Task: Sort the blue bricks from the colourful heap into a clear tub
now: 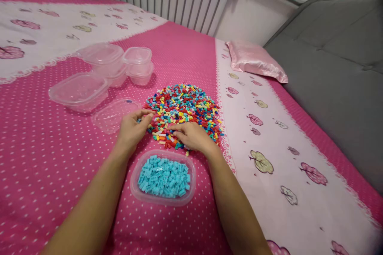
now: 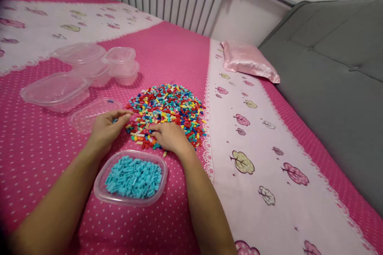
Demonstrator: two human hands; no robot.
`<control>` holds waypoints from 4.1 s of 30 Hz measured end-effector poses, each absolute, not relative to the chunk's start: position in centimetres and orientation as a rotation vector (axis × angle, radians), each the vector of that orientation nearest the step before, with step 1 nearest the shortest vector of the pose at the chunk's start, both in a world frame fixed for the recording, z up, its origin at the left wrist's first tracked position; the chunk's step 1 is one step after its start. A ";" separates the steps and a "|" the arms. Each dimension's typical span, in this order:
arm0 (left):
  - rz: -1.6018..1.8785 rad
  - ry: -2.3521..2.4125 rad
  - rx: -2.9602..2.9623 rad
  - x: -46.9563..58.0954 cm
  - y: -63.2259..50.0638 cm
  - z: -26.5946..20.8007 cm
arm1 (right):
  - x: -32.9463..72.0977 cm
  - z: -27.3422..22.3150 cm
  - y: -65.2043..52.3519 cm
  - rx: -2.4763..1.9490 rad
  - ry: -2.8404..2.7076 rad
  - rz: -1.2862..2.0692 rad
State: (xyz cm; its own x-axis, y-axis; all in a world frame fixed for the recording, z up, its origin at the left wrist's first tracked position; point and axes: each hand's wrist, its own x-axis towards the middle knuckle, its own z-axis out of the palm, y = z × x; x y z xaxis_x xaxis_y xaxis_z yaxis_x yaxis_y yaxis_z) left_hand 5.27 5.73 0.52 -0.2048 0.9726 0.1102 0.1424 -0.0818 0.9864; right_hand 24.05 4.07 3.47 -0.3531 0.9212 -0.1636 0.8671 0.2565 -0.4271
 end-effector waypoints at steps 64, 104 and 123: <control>1.546 1.096 0.664 5.5 7.0 1.9 | 25.6 4.9 3.9 -2.058 -2.147 0.484; 0.542 2.147 1.789 5.7 6.6 1.0 | 25.4 4.6 3.8 -2.066 -2.197 0.477; 1.178 1.599 1.425 5.0 6.9 -0.2 | 25.7 4.5 4.0 -2.030 -2.172 0.453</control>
